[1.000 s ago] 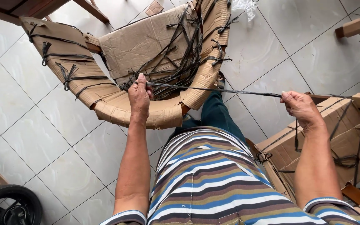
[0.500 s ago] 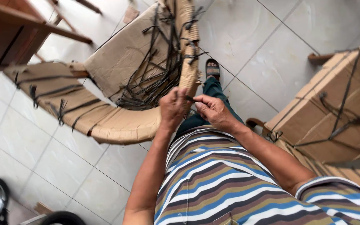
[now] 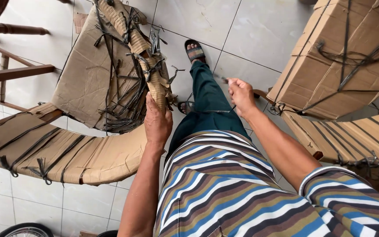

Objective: Securing protective cardboard wrapping to a wooden chair frame using black plastic ties

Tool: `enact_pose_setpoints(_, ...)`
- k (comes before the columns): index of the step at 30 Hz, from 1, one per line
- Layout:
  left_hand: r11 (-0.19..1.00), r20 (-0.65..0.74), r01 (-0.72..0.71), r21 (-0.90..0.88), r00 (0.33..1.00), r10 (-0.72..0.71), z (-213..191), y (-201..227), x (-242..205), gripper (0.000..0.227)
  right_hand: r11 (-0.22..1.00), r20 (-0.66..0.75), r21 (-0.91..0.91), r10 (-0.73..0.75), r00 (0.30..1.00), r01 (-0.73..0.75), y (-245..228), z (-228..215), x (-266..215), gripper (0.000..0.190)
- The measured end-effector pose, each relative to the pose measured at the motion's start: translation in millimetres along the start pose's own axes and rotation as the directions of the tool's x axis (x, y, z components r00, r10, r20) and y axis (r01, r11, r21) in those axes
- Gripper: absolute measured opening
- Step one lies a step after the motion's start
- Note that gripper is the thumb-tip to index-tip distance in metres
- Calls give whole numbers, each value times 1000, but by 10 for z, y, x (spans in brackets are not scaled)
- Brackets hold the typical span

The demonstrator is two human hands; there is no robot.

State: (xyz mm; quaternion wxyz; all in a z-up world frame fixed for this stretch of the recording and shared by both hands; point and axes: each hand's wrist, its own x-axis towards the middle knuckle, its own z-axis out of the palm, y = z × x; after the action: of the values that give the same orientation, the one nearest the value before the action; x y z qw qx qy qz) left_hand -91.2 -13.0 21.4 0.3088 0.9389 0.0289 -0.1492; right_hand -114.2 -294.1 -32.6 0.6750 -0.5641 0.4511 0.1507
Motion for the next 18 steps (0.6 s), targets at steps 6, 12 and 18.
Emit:
enact_pose_setpoints(6, 996, 5, 43, -78, 999, -43, -30, 16, 9, 77, 999, -90, -37, 24, 996, -27, 289, 160, 657, 22)
enact_pose_setpoints(12, 777, 385, 364, -513, 907, -170, -40, -499, 182, 73, 955, 50, -287, 96, 994, -78, 651, 775, 1136, 19)
enact_pose_setpoints(18, 728, 528, 490, -480, 824, -206, 197, -827, 350, 84, 895, 249, -429, 250, 936, -125, 1268, 1295, 1741, 24)
